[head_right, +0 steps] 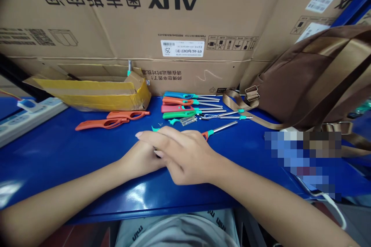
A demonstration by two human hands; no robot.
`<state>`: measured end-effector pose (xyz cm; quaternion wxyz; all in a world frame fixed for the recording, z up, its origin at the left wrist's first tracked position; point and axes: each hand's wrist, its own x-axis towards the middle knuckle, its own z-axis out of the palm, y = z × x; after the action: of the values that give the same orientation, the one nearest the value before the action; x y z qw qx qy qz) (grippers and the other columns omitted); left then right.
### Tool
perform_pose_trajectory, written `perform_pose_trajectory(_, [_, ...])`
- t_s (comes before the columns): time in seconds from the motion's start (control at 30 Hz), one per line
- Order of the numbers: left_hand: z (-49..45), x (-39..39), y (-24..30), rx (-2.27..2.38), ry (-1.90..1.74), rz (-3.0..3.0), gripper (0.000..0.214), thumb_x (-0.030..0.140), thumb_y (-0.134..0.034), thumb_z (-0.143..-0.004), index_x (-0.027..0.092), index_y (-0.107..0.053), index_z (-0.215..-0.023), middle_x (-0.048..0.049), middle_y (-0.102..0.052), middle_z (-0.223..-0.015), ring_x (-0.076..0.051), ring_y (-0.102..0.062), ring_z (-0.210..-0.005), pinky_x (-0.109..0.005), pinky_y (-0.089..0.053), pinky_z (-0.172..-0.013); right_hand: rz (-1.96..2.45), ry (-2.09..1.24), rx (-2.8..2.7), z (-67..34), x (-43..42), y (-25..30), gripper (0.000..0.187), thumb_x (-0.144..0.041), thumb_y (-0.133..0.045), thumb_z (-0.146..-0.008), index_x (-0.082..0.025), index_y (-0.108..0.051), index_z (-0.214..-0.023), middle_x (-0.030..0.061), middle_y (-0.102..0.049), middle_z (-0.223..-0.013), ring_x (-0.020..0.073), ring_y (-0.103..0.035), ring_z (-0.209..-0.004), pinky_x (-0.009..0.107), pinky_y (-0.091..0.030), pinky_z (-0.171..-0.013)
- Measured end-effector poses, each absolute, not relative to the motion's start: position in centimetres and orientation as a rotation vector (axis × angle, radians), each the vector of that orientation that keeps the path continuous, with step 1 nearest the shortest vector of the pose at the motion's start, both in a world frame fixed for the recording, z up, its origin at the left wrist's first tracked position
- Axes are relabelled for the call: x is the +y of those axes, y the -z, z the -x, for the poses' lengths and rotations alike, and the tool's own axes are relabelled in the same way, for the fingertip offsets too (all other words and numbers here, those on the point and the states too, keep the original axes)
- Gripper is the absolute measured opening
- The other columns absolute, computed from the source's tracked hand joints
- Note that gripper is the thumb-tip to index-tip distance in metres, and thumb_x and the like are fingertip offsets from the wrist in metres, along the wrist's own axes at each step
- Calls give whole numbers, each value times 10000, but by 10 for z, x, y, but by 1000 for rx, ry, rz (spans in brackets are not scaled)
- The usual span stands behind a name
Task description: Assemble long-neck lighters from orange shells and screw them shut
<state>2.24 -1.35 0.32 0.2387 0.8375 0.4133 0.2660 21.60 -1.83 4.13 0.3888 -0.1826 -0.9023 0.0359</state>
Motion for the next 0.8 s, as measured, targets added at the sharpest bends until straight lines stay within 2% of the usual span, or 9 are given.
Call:
perform_pose_trajectory(0.07, [-23, -13, -2, 1135, -687, -2296, 175, 221, -723, -807, 212, -734, -982, -44, -733, -1010, -221, -705, -894, -311, -562, -752, 549, -22, -2240, -216, -16, -40, 336, -191, -551, -977, -247, -536, -1308, 41, -747, -1038, 171, -729, -881, 279, -581, -742])
perform_pose_trajectory(0.17, [-22, -13, -2, 1182, -647, -2299, 78, 240, -735, -798, 196, -728, -863, -32, -710, -935, -198, -690, -824, -304, -545, -731, 647, 53, -2152, -220, -11, -43, 323, -339, -687, -945, -234, -590, -1234, 46, -764, -1012, 185, -742, -881, 272, -587, -766])
perform_pose_trajectory(0.3, [-22, -12, -3, 1199, -611, -2327, 152, 305, -747, -820, 219, -766, -944, -28, -692, -920, -189, -676, -805, -299, -530, -708, 650, -243, -2217, -230, -6, -54, 412, -226, -470, -1033, -215, -469, -1445, 96, -670, -1347, 201, -655, -1227, 335, -551, -1005])
perform_pose_trajectory(0.37, [-21, -12, -2, 1199, -602, -2326, 219, 318, -755, -819, 231, -775, -1018, -31, -696, -946, -192, -678, -813, -306, -529, -717, 636, -353, -2217, -232, -5, -57, 438, -160, -427, -1024, -212, -465, -1457, 91, -663, -1363, 189, -646, -1244, 342, -542, -1029])
perform_pose_trajectory(0.5, [-22, -11, 0, 1175, -596, -2322, 255, 314, -741, -829, 231, -775, -1068, -38, -705, -999, -203, -686, -862, -323, -540, -781, 659, -138, -2101, -230, -3, -55, 178, -230, -657, -951, -217, -652, -1128, 42, -770, -1077, 169, -740, -972, 269, -581, -886])
perform_pose_trajectory(0.57, [-22, -12, 0, 1180, -588, -2327, 237, 323, -733, -837, 235, -778, -1053, -36, -702, -982, -204, -684, -857, -323, -539, -782, 672, -17, -2068, -229, -3, -54, 171, -292, -741, -906, -215, -656, -1034, 32, -780, -1002, 162, -748, -897, 246, -581, -829])
perform_pose_trajectory(0.63, [-22, -12, -1, 1196, -579, -2327, 216, 332, -732, -838, 233, -782, -1023, -34, -695, -950, -201, -679, -829, -322, -535, -755, 657, -11, -2122, -229, -4, -53, 221, -290, -683, -947, -208, -636, -1147, 60, -772, -1100, 179, -742, -985, 264, -579, -859])
perform_pose_trajectory(0.73, [-22, -13, -3, 1198, -577, -2320, 196, 343, -729, -839, 220, -782, -983, -36, -693, -960, -198, -681, -815, -317, -532, -727, 605, -219, -2252, -229, -8, -53, 426, -177, -470, -1011, -195, -473, -1436, 106, -690, -1312, 195, -681, -1173, 330, -572, -954])
perform_pose_trajectory(0.8, [-22, -13, -5, 1196, -571, -2332, 198, 343, -721, -845, 220, -779, -988, -39, -697, -985, -199, -686, -825, -311, -534, -715, 563, -307, -2247, -229, -11, -54, 461, -148, -470, -992, -207, -463, -1450, 97, -696, -1286, 190, -694, -1132, 334, -582, -942])
